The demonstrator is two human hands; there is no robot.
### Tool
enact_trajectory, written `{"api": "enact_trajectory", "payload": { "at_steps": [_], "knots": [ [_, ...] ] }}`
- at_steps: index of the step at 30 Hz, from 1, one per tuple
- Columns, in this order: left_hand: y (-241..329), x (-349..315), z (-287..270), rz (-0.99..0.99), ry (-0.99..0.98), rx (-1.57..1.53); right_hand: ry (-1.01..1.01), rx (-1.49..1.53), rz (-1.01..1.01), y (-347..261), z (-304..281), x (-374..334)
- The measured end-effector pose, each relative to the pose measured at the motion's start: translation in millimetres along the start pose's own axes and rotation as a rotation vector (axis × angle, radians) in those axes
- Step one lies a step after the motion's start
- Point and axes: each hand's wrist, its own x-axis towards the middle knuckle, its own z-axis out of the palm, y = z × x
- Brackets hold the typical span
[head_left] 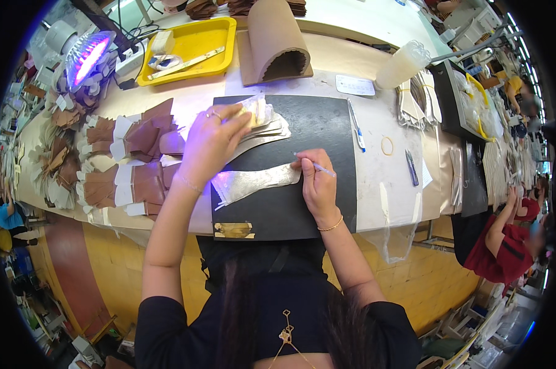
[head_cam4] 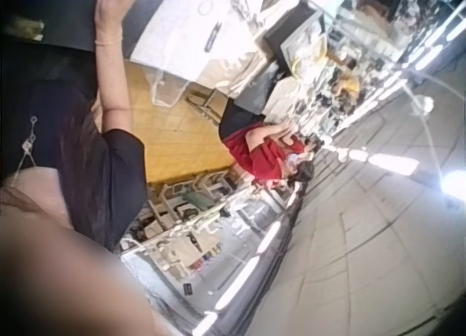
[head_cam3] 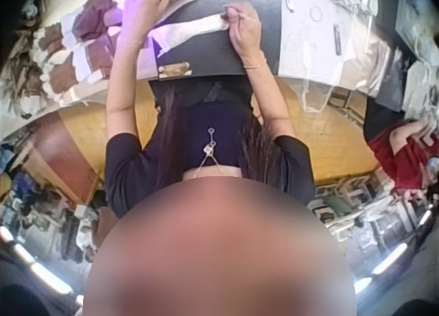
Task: The person repeatedly marks individual fabric pieces with a pen on a workbench, then stacks them. The person handles a stack of white fabric pieces and a stack of brown fabric pieces, using a pen to mark the white pieces one by one.
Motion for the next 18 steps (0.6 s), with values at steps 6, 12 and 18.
{"api": "enact_trajectory", "payload": {
  "at_steps": [6,12,18],
  "knots": [
    [35,-59,23,0.025,-0.225,-0.168,0.037,0.044,0.027,3,1,0],
    [46,-76,42,0.021,-0.194,-0.155,0.023,0.036,0.053,3,-1,-1],
    [47,-76,46,0.040,-0.174,-0.140,0.032,0.035,0.055,3,-1,-1]
  ]
}}
